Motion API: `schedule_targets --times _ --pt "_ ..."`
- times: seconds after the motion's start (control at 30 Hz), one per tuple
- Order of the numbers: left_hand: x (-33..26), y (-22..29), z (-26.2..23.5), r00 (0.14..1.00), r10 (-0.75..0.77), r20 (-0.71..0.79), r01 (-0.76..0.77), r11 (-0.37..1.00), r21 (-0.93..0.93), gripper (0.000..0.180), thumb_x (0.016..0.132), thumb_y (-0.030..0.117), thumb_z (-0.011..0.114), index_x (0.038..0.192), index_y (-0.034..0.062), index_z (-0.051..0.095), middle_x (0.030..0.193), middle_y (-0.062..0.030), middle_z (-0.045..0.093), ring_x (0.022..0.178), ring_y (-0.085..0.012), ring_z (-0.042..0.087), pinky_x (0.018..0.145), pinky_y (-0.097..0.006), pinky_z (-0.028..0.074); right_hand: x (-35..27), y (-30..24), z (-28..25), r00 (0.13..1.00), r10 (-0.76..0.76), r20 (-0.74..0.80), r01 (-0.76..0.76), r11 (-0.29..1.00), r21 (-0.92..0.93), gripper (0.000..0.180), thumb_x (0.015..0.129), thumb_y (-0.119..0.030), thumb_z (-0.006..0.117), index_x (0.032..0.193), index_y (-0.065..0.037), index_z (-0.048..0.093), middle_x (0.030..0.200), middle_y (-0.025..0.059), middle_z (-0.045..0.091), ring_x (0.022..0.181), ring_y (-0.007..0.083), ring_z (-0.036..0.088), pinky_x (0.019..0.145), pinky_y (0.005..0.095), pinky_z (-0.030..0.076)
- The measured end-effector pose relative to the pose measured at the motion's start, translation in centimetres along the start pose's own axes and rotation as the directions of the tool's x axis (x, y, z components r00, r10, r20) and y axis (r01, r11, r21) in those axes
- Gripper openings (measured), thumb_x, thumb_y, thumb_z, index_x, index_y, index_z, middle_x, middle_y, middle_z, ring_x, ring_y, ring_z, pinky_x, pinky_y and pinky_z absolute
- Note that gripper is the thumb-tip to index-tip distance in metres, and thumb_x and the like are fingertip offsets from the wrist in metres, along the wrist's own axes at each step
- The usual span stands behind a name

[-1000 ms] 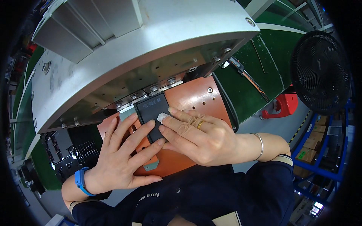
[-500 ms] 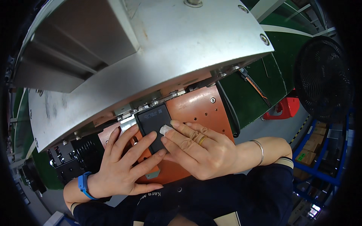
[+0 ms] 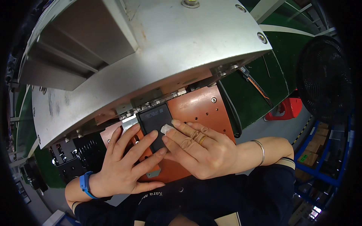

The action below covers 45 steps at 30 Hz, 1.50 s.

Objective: The person repeatedly picks up small black rectangular components from a stack and places them into a metal jig on a green workbench. They press down on each component to secure it, then remove it and place it into a black plastic tray. This cycle is performed multiple times throughout the clip.

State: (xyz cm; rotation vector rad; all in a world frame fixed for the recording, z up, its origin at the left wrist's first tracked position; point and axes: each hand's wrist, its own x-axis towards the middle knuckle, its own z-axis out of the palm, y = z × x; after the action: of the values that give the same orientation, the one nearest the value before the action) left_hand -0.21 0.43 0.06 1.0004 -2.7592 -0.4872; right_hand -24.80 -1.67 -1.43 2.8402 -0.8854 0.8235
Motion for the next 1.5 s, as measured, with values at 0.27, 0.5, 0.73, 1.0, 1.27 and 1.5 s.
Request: schedule_targets --times 0.27,0.5,0.73,1.0,1.27,1.5 --pt "0.3 -0.2 0.1 1.0 0.016 -0.014 -0.016 1.0 -0.014 0.067 0.076 0.065 0.066 0.127 0.0221 0.062 0.147 -0.0107 0.044 0.136 -0.04 0.035 0.113 -0.056 0.022 -0.3 -0.3 -1.0 0.981 0.116 0.159 -0.143 0.975 0.172 0.033 0.085 -0.015 0.07 0.114 0.0 0.065 0.126 0.022 0.058 0.107 0.0338 0.066 0.08 0.0385 0.059" --pt "0.3 -0.4 0.1 0.998 0.052 -0.046 -0.053 0.998 -0.016 0.07 0.077 0.063 0.066 0.133 0.0207 0.059 0.148 -0.0136 0.041 0.136 -0.0413 0.033 0.111 -0.058 0.024 1.1 -1.1 -4.4 0.655 0.436 0.618 -0.503 -0.359 0.786 0.054 0.095 0.0 0.052 0.144 -0.003 0.031 0.148 0.0145 0.031 0.144 0.025 0.026 0.115 0.0359 0.022" --pt "0.6 -0.1 -0.3 0.989 0.1 -0.105 -0.104 0.994 -0.031 0.071 0.075 0.055 0.072 0.131 0.0139 0.059 0.145 -0.0169 0.043 0.135 -0.0418 0.036 0.109 -0.057 0.029 2.2 1.2 -4.2 0.494 0.507 0.706 -0.684 -0.274 0.676 0.05 0.091 -0.012 0.066 0.134 -0.008 0.041 0.119 0.009 0.056 0.105 0.014 0.059 0.084 0.0283 0.05" --pt "-0.2 2.1 -1.7 0.949 -0.067 -0.307 -0.092 0.875 -0.476 0.027 0.076 0.005 0.077 0.101 0.0037 0.068 0.085 -0.0068 0.065 0.065 -0.0163 0.059 0.057 -0.027 0.046 0.6 1.1 -2.6 0.709 0.511 0.487 -0.502 -0.12 0.857 0.047 0.085 0.004 0.069 0.124 -0.003 0.044 0.095 0.0084 0.066 0.083 0.0121 0.066 0.076 0.0238 0.054" --pt "-0.1 4.4 -0.8 0.839 -0.238 0.489 0.376 -0.396 -0.838 0.033 0.103 0.033 0.048 0.109 0.0044 0.064 0.089 -0.0038 0.066 0.057 -0.005 0.051 0.045 -0.02 0.035 -0.6 -2.8 -4.6 0.91 -0.225 -0.349 0.351 0.865 0.358 0.026 0.077 -0.003 0.073 0.102 0.0 0.069 0.1 0.0135 0.07 0.091 0.0268 0.071 0.075 0.0342 0.059" --pt "-0.7 2.6 0.0 0.835 -0.537 0.115 0.084 -0.082 -0.993 0.025 0.095 0.019 0.063 0.111 0.0002 0.059 0.093 -0.0095 0.069 0.06 -0.0089 0.061 0.05 -0.019 0.048 -6.0 8.2 -4.3 0.763 0.559 -0.324 -0.527 0.829 0.188 0.037 0.076 0.0 0.066 0.112 -0.003 0.064 0.107 0.0142 0.064 0.1 0.0318 0.062 0.087 0.0371 0.051"
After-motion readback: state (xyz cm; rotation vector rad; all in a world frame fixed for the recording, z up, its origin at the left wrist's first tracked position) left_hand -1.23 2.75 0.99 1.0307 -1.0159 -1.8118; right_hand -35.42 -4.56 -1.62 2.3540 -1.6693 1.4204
